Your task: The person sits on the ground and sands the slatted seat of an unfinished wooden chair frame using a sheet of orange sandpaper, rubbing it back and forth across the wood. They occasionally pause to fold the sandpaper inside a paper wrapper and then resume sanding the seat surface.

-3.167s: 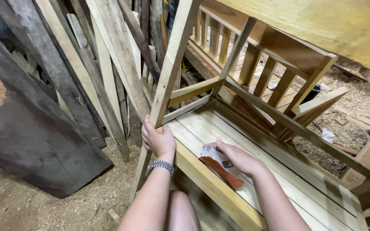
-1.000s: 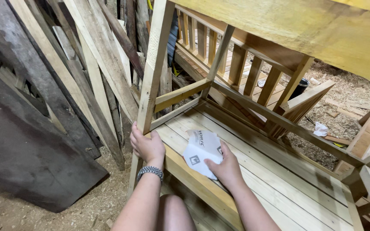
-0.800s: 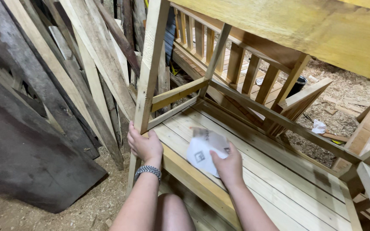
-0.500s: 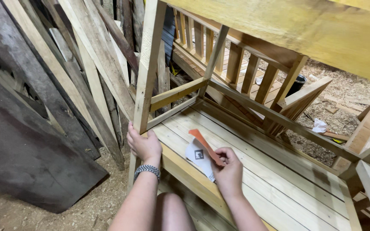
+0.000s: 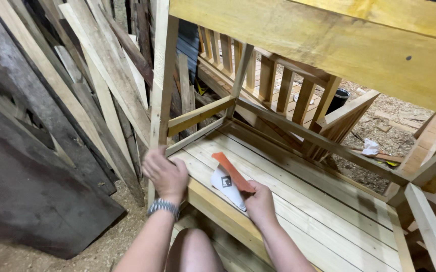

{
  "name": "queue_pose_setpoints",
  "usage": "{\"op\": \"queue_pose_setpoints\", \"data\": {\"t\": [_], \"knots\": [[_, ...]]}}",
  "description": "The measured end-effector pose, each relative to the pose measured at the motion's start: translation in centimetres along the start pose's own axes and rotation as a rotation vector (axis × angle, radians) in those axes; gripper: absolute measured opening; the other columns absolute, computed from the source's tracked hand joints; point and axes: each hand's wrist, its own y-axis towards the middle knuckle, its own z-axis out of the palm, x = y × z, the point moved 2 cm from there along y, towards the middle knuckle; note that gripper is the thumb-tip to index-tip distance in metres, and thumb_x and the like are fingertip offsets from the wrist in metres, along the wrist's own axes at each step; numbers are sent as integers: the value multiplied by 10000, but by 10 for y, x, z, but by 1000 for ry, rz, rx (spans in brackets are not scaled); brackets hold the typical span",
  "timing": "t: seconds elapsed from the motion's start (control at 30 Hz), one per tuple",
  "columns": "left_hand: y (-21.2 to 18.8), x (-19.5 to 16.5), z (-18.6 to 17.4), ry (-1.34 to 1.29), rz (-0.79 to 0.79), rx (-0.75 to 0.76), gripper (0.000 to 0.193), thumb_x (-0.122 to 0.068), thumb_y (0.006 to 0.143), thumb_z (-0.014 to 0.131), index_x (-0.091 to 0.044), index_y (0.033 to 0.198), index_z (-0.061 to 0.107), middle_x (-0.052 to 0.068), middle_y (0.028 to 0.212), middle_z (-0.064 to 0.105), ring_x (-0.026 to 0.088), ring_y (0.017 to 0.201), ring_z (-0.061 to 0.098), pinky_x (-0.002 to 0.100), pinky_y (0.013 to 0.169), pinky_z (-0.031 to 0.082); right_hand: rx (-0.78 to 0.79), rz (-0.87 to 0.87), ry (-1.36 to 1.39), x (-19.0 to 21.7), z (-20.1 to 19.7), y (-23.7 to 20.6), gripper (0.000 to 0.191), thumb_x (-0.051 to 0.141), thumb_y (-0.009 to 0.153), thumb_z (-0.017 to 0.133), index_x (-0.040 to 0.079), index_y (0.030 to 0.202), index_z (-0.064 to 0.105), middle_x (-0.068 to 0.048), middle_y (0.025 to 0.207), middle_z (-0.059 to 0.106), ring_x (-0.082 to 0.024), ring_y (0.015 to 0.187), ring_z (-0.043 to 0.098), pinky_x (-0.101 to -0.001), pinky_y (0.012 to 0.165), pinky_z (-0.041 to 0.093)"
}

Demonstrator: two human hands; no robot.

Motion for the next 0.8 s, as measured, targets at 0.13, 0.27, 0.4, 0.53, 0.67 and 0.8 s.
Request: {"op": "queue_pose_setpoints", "data": {"t": [0.13,0.27,0.4,0.53,0.67,0.8], "knots": [[-29,-22,-8,-334,415,97,400,-126,902,572,29,1267,515,253,1265,517,306,1081,585,443,990,504,22,-2,73,-16,4,8,284,-88,800,588,8,956,805,-33,834,801,-100,772,693,-257,739,543],[-15,-29,-8,-506,199,624,338,-257,899,696,-53,1167,672,92,1038,726,192,938,679,361,850,551,68,-60,92,-20,2,10,169,-39,855,658,4,956,787,-16,843,781,-77,780,660,-247,734,532],[5,-24,-7,-600,187,1017,342,-235,827,794,-32,1087,704,53,925,728,122,807,693,298,751,578,158,-38,44,-16,0,6,160,-14,853,679,22,955,798,-3,800,747,-74,738,628,-249,681,518],[3,-21,3,-566,121,1090,293,-142,834,777,-13,1061,645,36,852,731,108,758,682,279,720,581,210,19,69,-7,-4,0,170,-2,798,741,29,961,775,24,800,733,-60,726,623,-249,655,518],[4,-16,10,-571,142,1120,289,-112,836,763,-29,1087,645,37,862,733,109,761,681,281,740,581,221,59,59,0,-7,-5,173,14,792,770,40,963,767,22,796,723,-61,699,608,-256,621,503],[9,-14,13,-488,151,1146,425,-104,801,783,-65,1201,646,40,1012,743,131,930,690,299,882,551,221,65,-6,1,-11,-11,133,32,807,771,47,939,757,19,801,743,-50,704,639,-237,643,533]]}}
